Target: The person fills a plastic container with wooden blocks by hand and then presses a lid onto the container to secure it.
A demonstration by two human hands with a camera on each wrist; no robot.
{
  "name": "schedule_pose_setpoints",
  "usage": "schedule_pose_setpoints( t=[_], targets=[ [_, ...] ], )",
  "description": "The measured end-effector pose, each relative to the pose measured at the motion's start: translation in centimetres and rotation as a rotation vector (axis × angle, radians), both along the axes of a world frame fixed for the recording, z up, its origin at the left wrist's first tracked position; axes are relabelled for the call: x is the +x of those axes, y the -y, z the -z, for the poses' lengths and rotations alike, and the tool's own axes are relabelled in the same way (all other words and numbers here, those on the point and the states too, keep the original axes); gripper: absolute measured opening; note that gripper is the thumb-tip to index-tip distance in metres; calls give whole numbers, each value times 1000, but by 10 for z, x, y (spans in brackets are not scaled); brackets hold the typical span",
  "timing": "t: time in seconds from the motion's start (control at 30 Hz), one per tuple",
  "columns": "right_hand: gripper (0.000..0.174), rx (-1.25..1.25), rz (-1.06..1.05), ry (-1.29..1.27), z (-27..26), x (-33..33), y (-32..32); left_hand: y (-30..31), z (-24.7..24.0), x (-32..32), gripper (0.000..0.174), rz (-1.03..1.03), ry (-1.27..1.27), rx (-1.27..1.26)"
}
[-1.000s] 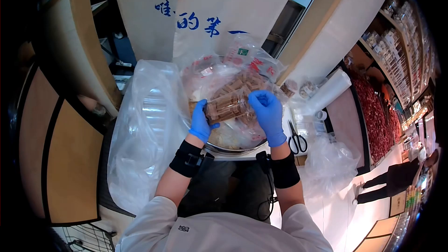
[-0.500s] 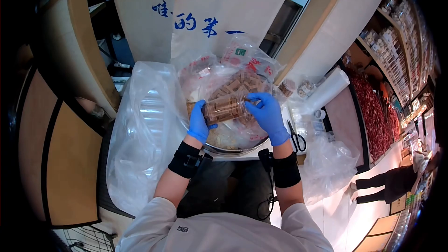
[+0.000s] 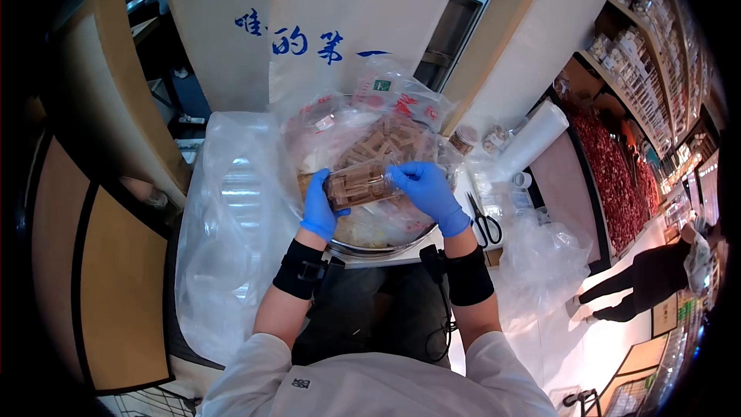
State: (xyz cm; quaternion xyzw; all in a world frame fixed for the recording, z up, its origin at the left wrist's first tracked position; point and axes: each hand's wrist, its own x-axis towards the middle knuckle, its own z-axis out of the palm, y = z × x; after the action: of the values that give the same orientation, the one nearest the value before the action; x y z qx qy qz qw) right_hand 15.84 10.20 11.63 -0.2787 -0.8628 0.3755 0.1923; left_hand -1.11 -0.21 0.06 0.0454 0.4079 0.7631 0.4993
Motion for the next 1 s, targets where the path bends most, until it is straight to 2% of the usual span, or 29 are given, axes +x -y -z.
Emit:
schedule_pose_setpoints(
  t=[0.07,0.1,0.17,0.2,0.23,0.27,0.3,0.33,0.37,0.4,0.43,0.47,0.5,0.53,0.6,0.63,0.7,0.77,0.83,0.9,0.97,1.0],
  targets=[
    [32,3,-13,-205,5,0,1,-2,5,-2,37,4,5,6],
    [32,4,-4,-208,9,-1,2,-1,5,-2,37,13,1,7],
    [32,168,71,-360,15,-2,2,0,3,-1,37,10,-7,-1],
    [32,178,97,-364,16,-1,4,-1,7,-3,39,7,-23,-5],
    [31,198,9,-302,15,2,7,-3,11,-7,41,56,7,-9],
    [30,216,-70,-237,14,6,9,-6,15,-6,41,-6,-32,20],
    [29,202,-59,-176,9,9,15,-1,7,1,41,-55,-56,3],
    [30,193,-39,-116,2,11,21,-7,39,-13,42,-6,-97,87],
    [30,187,-21,-172,-4,14,26,-10,47,-19,41,-23,-130,37],
    [29,190,1,-225,-4,15,29,-3,25,-7,37,-72,-46,-29],
    [31,353,-3,-174,16,15,21,-2,20,-11,40,-8,-45,-61],
    [38,487,-80,-168,12,19,26,-8,42,-29,45,138,-69,19],
    [43,497,-73,-210,21,21,27,-3,21,-15,49,57,-64,-36],
    [47,505,-78,-255,29,25,26,-4,16,-8,50,59,-38,27],
    [52,287,-127,-179,22,32,28,-6,23,-12,53,72,-8,52],
    [52,299,-93,-181,9,37,32,-6,30,-20,53,80,-11,15],
    [49,87,-207,-90,-11,41,37,-2,40,-31,54,138,-37,37],
    [46,80,-192,-161,-4,39,32,-9,39,-32,55,183,-60,62],
    [43,-38,-216,-191,-6,37,27,-5,8,-2,57,43,15,57],
    [38,-25,-162,-211,-2,35,30,-7,5,0,58,-17,-6,21],
    [32,335,-191,-216,6,40,33,-2,9,-6,56,43,-26,33],
    [32,328,-206,-225,8,38,32,0,11,-9,56,27,-33,27]
  ],
)
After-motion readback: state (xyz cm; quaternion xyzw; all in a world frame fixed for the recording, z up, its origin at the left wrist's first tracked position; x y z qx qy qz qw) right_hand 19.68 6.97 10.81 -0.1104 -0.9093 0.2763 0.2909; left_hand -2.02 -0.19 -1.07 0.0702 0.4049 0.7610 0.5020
